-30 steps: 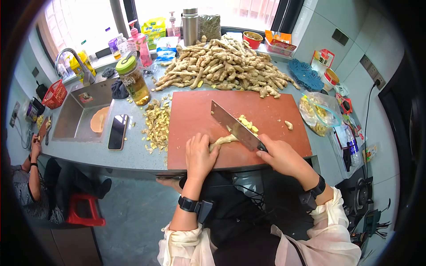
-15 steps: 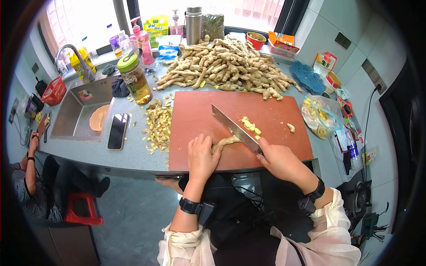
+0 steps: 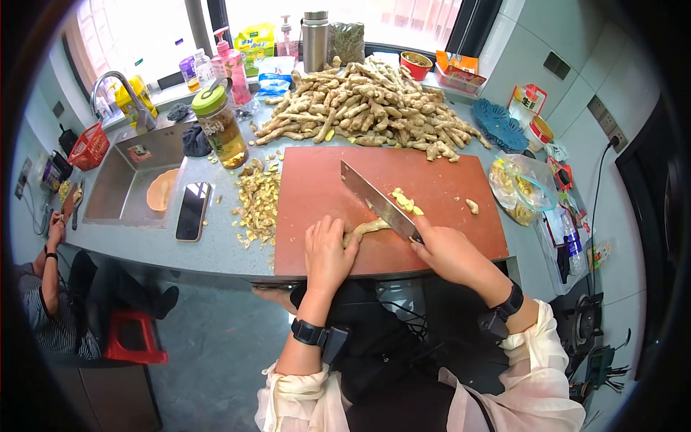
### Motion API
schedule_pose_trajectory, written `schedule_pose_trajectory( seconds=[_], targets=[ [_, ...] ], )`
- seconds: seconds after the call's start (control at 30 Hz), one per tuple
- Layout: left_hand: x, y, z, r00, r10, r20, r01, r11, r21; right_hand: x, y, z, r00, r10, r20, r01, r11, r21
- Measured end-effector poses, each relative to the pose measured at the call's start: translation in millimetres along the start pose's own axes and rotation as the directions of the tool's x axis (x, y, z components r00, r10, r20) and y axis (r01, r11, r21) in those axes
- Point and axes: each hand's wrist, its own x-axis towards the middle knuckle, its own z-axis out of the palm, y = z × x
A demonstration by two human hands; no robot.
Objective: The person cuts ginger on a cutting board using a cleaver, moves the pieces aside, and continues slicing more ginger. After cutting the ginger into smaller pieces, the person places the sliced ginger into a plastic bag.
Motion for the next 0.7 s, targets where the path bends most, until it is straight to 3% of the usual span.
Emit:
schedule_pose_trajectory(
  seconds=[0.33,0.4,0.6,0.7],
  targets=[
    [0.5,0.6,-1.6,0.995,-0.057,0.086,0.056,0.998,0.014,1.5,-4.3,2.2,1.000,0.014,0.000,-0.014,1.000,-0.027],
    [0.7,0.6,0.2,1.000,-0.010,0.012,0.010,1.000,-0.010,2.5,-2.8,4.3,1.000,0.019,0.001,-0.019,0.999,-0.026],
    [-0.1,1.6,-2.0,1.000,-0.015,0.028,0.015,1.000,-0.004,22.1,-3.4,21.4,0.997,-0.007,-0.071,0.007,1.000,0.004],
    [-0.8,0.4,-1.2,1.000,-0.021,0.021,0.021,1.000,-0.014,34.2,-9.0,19.8,1.000,0.027,-0.011,-0.028,0.999,-0.030]
  ],
)
